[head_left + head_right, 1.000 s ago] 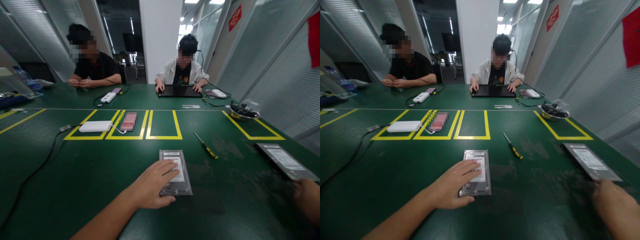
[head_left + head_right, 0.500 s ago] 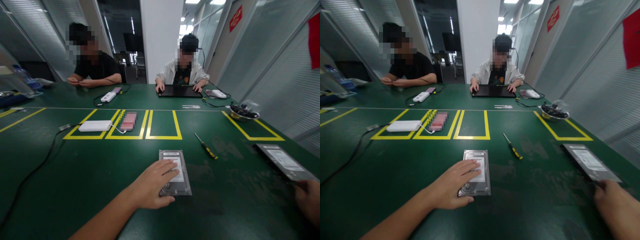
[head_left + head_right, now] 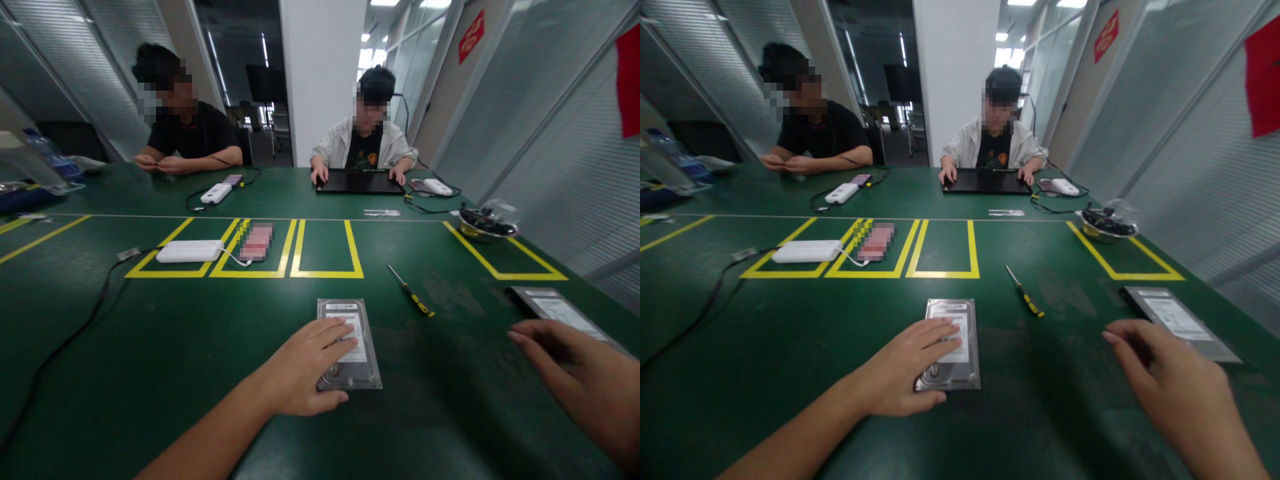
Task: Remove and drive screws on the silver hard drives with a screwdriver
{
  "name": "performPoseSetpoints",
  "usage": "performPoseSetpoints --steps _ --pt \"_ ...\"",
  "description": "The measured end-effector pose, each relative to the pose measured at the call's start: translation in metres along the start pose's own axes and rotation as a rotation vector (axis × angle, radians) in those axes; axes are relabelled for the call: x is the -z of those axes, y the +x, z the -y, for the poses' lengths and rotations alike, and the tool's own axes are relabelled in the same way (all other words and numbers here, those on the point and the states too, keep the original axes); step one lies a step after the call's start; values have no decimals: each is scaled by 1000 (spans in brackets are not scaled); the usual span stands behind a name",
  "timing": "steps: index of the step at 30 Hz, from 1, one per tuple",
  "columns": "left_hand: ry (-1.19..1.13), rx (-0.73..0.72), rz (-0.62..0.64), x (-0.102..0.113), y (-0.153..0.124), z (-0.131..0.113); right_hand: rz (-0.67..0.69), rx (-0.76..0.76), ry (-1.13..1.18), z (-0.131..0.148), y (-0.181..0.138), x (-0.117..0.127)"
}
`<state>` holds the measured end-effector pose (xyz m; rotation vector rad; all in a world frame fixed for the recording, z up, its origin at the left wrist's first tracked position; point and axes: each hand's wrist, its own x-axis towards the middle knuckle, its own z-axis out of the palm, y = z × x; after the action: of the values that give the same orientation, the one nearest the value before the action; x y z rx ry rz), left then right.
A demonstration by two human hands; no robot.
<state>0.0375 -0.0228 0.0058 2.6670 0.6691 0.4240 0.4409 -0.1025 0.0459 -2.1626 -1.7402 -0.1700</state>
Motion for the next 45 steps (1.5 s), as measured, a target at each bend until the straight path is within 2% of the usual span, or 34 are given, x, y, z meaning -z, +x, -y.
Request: performPoseSetpoints --steps 3,5,8,11,15,20,35,38,42,45 --pt "-7 0 -2 0 0 0 3 172 314 75 2 13" --pt "-10 -7 -8 -1 0 1 121 260 469 108 2 13" --pt "-3 -14 -13 -1 -1 0 314 286 677 138 4 4" --pt "9 -19 -9 -1 0 0 464 215 925 155 5 -11" --pt "22 -29 -8 -1 0 0 571 127 1158 162 7 -34" --pt "40 -22 2 -2 0 0 609 88 1246 154 4 -56" --pt "52 -39 -15 4 -3 0 531 34 1279 147 2 -65" --pt "39 -66 -103 2 -2 0 547 30 1289 151 -2 -62" --pt "8 -130 -410 -4 1 -8 607 59 1320 158 -10 -59" --pt "-28 -146 -517 -8 5 -19 678 66 1347 164 -16 -58"
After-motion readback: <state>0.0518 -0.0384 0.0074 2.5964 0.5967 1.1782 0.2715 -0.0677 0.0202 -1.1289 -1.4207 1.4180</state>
